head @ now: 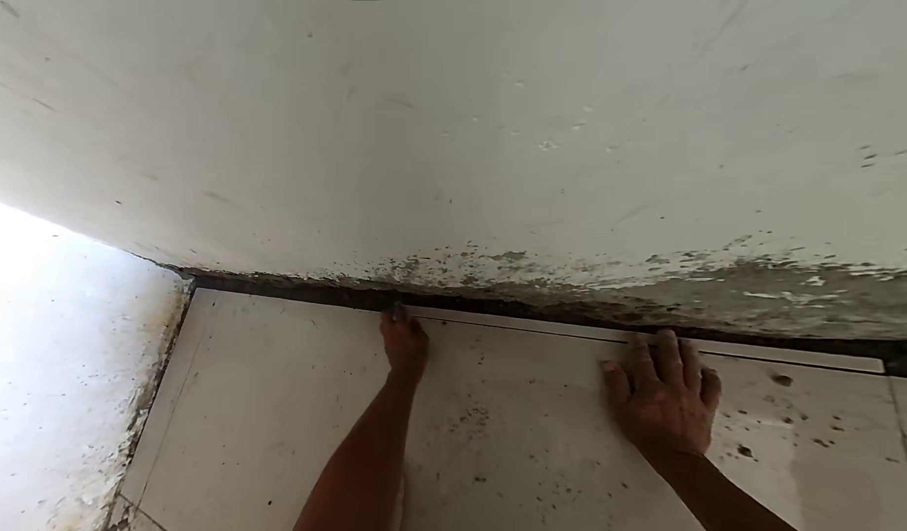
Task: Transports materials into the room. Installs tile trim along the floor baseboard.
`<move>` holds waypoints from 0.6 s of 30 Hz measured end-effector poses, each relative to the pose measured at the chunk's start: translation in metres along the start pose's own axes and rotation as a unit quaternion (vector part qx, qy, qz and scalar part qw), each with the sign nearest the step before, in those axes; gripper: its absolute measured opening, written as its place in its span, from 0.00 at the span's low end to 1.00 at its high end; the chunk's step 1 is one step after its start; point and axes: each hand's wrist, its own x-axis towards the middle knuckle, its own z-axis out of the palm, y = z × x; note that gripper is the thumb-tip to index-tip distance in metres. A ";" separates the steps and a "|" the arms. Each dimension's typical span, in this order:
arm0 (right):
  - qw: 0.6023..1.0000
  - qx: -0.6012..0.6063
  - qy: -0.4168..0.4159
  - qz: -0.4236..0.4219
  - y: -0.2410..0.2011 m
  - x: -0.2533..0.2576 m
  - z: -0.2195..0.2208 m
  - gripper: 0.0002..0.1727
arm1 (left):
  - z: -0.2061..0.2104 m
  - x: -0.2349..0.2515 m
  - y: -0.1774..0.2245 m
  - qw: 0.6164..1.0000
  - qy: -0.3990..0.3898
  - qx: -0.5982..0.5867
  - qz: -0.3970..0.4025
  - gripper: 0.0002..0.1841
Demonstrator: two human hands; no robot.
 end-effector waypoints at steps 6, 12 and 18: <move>1.000 0.011 0.012 -0.011 0.003 0.000 0.003 0.45 | -0.010 0.016 0.014 0.995 0.000 -0.031 -0.098 0.18; 0.999 0.023 0.024 0.000 0.009 -0.001 0.006 0.48 | -0.003 0.018 0.013 0.994 0.008 -0.045 -0.097 0.15; 1.000 0.013 0.025 0.001 -0.018 -0.005 -0.003 0.42 | -0.015 0.014 -0.006 0.998 -0.019 0.041 -0.047 0.19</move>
